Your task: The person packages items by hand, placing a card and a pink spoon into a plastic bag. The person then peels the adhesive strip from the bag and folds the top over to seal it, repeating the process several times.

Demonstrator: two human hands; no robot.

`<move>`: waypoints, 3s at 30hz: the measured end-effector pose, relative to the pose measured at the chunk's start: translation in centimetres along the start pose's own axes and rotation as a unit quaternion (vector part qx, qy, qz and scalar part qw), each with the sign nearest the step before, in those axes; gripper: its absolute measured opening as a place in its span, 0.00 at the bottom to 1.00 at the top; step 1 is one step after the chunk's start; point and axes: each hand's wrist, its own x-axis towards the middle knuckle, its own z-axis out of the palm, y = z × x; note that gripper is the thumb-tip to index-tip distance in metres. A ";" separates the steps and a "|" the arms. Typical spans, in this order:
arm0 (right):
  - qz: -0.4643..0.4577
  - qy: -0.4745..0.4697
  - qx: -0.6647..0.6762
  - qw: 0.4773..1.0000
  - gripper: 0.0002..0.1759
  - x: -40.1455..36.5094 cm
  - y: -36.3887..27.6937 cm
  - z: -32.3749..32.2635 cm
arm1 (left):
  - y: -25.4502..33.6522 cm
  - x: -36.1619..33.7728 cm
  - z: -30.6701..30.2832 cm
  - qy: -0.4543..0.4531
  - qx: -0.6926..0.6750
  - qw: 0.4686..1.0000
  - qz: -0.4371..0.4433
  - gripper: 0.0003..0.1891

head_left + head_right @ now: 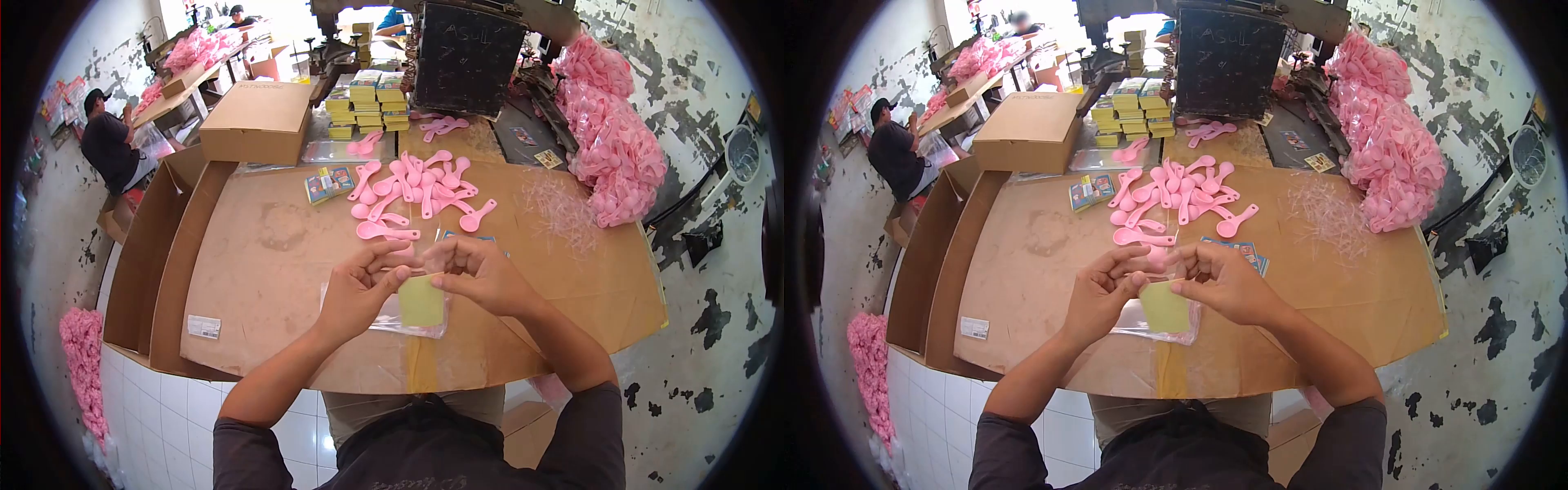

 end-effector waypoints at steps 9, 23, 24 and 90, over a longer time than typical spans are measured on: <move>-0.006 0.055 -0.026 0.998 0.13 -0.3 1.1 -0.8 | -1.6 0.4 -0.5 -0.009 -0.003 0.998 -0.060 0.16; -0.033 0.040 -0.018 0.998 0.11 -0.2 2.3 -2.5 | -2.1 0.6 -1.8 -0.029 0.095 0.995 0.013 0.13; -0.029 0.034 -0.022 0.999 0.11 -0.3 2.3 -2.7 | -1.9 0.6 -1.8 -0.032 0.096 0.995 0.014 0.13; -0.017 0.123 -0.298 0.947 0.13 -1.7 4.0 -5.6 | -2.3 1.7 -2.2 -0.027 0.083 0.992 -0.087 0.09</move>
